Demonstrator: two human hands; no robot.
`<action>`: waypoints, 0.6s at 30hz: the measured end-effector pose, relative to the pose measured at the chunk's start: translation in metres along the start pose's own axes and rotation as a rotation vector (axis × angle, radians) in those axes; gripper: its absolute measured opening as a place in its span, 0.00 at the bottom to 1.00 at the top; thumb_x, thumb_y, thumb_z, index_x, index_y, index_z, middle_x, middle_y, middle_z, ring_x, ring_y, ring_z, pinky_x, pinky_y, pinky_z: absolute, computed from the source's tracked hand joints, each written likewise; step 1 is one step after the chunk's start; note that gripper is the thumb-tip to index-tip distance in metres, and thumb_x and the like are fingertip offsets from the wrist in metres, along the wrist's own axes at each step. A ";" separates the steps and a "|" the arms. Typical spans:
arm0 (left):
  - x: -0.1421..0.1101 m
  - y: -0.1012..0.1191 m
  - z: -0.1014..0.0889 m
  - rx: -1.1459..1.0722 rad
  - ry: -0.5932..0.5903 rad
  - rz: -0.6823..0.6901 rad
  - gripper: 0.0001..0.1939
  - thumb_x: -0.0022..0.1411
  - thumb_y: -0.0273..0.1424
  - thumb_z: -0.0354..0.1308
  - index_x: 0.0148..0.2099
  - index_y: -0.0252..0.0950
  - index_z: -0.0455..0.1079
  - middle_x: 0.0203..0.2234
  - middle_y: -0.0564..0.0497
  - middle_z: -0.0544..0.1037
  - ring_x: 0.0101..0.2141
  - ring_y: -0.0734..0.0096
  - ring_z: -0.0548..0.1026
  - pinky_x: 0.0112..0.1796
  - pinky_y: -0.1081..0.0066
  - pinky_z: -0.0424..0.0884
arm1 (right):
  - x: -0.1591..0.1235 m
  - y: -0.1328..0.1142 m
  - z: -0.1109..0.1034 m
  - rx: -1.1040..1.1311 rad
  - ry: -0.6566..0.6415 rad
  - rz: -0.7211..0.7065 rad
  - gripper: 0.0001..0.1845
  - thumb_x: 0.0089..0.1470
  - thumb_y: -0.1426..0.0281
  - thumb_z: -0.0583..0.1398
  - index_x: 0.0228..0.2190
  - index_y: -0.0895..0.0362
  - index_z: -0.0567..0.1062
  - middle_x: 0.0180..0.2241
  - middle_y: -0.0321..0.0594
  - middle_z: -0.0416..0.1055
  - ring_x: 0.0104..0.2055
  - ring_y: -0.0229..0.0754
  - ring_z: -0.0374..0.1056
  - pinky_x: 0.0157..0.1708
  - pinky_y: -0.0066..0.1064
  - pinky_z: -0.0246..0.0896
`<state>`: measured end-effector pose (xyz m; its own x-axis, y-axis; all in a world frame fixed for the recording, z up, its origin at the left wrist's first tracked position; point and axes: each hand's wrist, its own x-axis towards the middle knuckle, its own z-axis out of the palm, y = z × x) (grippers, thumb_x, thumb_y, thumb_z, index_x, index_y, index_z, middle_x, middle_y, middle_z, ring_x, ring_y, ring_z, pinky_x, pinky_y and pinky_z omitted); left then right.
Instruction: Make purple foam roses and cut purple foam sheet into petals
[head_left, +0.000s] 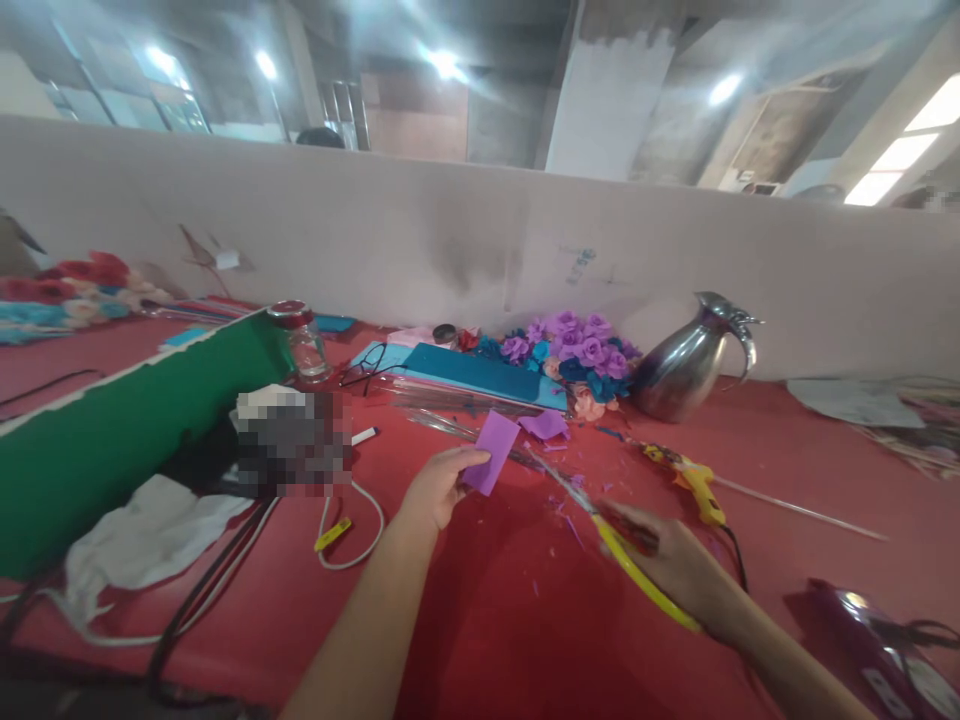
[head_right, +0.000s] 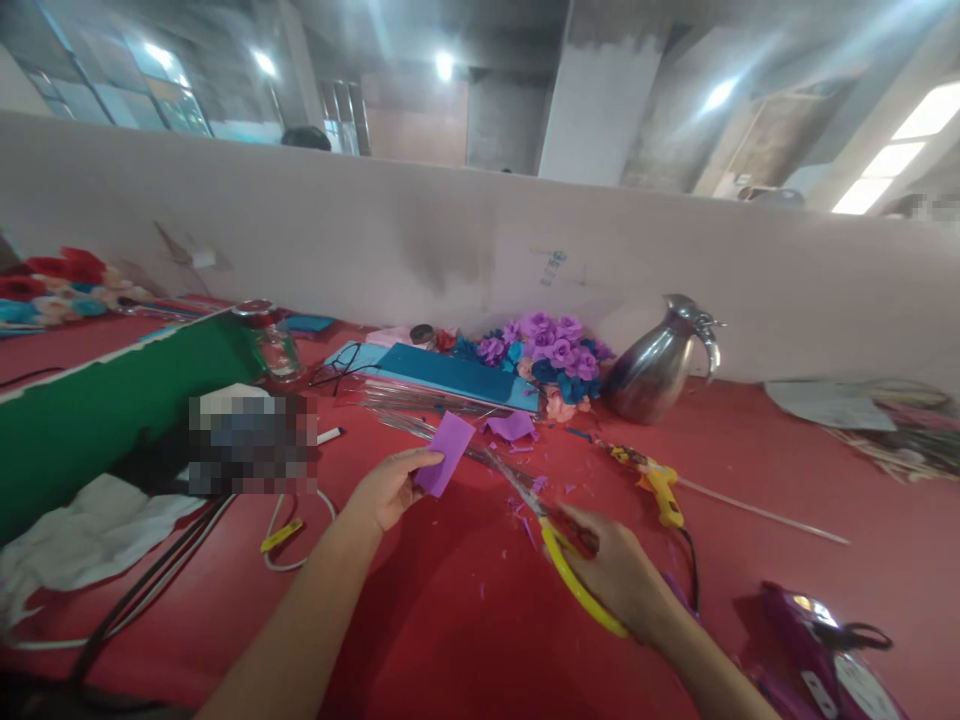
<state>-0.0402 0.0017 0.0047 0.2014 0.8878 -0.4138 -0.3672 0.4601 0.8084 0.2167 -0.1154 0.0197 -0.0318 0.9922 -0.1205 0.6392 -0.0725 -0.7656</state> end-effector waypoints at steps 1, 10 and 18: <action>0.001 0.000 0.000 -0.016 0.009 -0.006 0.11 0.37 0.28 0.68 0.28 0.34 0.75 0.23 0.50 0.78 0.25 0.73 0.73 0.26 0.75 0.68 | -0.002 -0.001 -0.002 0.043 -0.019 0.005 0.28 0.50 0.56 0.58 0.49 0.58 0.72 0.44 0.44 0.76 0.45 0.53 0.71 0.42 0.37 0.67; -0.006 0.003 0.005 -0.042 0.000 -0.007 0.10 0.38 0.28 0.68 0.27 0.33 0.75 0.22 0.50 0.78 0.24 0.73 0.73 0.26 0.74 0.68 | -0.025 -0.028 -0.013 0.071 -0.247 0.022 0.39 0.46 0.48 0.58 0.56 0.54 0.63 0.55 0.50 0.65 0.54 0.57 0.63 0.49 0.44 0.63; -0.010 0.002 0.009 0.075 -0.073 0.025 0.09 0.36 0.28 0.68 0.25 0.32 0.75 0.19 0.51 0.76 0.22 0.75 0.71 0.25 0.75 0.65 | -0.001 -0.051 0.003 0.023 -0.252 -0.046 0.28 0.47 0.59 0.60 0.50 0.54 0.66 0.44 0.42 0.71 0.42 0.47 0.68 0.43 0.37 0.64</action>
<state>-0.0349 -0.0061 0.0142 0.2597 0.8944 -0.3640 -0.3045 0.4336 0.8481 0.1821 -0.1129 0.0571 -0.2530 0.9381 -0.2364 0.6153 -0.0325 -0.7877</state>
